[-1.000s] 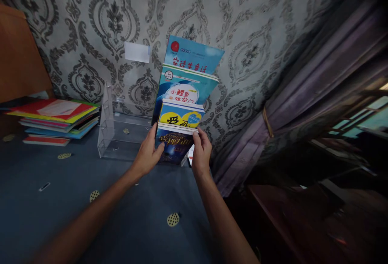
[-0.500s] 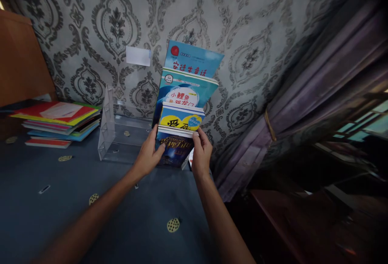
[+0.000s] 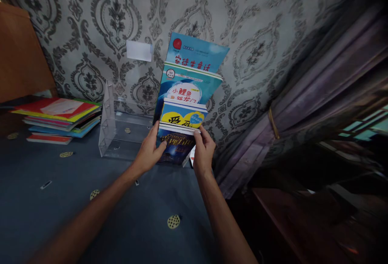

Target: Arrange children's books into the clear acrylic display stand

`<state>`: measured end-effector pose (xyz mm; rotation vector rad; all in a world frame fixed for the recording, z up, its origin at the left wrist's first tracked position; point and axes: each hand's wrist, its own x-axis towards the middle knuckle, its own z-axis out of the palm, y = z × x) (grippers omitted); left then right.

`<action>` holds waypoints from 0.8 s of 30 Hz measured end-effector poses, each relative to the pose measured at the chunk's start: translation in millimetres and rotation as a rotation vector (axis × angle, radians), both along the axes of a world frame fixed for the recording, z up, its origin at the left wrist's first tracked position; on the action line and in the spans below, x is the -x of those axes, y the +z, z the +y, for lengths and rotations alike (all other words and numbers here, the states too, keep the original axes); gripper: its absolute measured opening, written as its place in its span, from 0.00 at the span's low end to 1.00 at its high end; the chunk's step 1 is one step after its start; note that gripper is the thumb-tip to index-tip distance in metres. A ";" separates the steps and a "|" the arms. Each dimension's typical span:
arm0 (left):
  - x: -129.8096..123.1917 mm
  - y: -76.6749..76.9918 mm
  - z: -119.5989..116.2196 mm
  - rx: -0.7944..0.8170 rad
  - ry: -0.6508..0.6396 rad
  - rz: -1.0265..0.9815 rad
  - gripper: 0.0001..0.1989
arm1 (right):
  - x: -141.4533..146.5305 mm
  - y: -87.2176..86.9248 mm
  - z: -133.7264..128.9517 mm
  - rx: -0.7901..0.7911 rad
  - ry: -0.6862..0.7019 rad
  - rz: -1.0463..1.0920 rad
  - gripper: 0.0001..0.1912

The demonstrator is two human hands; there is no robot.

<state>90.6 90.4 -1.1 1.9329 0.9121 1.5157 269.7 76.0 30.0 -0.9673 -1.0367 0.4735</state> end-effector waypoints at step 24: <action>-1.4 -0.5 0.0 0.057 -0.010 -0.017 0.38 | -2.2 -7.0 5.7 0.001 -0.003 0.032 0.25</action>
